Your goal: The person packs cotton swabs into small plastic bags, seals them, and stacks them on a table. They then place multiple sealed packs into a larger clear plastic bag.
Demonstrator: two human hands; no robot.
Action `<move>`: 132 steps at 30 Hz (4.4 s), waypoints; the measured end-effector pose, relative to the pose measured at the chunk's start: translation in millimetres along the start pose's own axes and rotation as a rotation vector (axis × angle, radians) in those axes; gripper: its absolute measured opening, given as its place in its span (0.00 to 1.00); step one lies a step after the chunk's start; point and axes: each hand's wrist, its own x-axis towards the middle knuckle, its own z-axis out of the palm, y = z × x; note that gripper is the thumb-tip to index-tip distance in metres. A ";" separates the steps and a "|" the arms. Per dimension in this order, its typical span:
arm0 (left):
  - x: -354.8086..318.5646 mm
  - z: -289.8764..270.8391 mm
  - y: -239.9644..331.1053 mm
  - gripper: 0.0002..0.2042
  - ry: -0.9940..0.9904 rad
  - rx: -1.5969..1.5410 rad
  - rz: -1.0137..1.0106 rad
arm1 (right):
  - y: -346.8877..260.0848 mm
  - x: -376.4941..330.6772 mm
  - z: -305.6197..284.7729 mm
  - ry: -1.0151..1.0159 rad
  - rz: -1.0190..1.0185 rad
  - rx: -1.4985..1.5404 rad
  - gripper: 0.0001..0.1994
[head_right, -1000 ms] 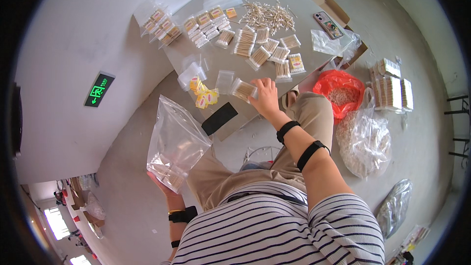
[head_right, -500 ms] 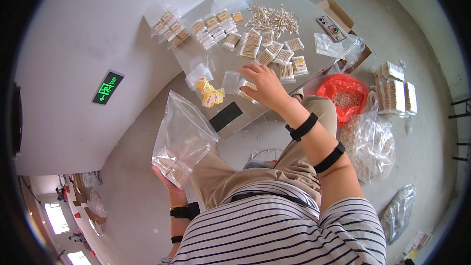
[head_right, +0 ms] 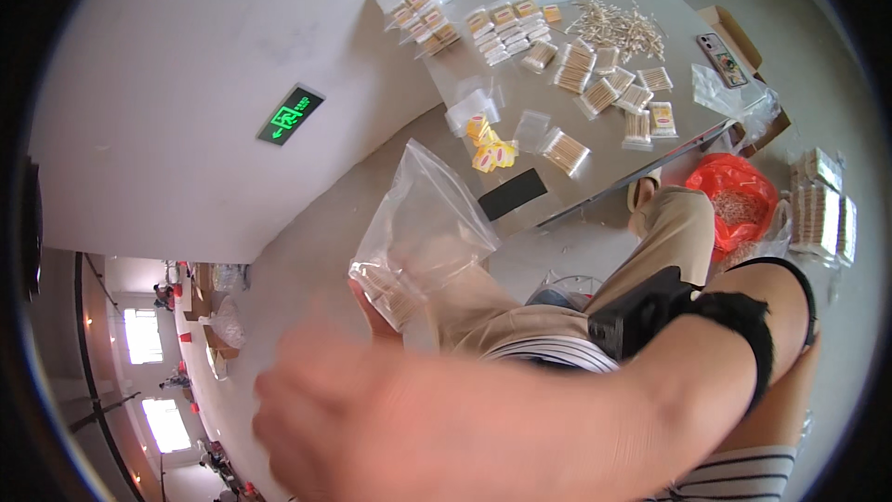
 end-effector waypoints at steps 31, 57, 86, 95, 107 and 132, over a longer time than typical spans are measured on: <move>-15.1 15.7 -2.2 0.45 0.087 0.097 0.006 | -56.2 -11.6 19.0 0.603 0.126 -0.118 0.06; 6.1 -33.0 -4.1 0.38 0.393 0.151 0.057 | 245.4 -251.1 97.8 0.079 1.333 -0.088 0.20; 67.6 -26.0 -22.0 0.46 0.319 0.158 -0.176 | 298.6 -287.3 229.4 -0.281 1.411 -0.387 0.33; 93.1 -17.1 -36.2 0.45 0.189 0.130 -0.289 | 259.3 -279.4 161.0 0.705 1.535 1.522 0.20; 102.8 21.5 -56.3 0.43 0.169 0.305 -0.255 | 181.9 -258.0 98.7 0.975 1.135 1.729 0.25; 72.7 29.6 -45.0 0.38 0.199 0.329 -0.126 | 229.6 -300.1 131.7 0.765 1.647 1.194 0.19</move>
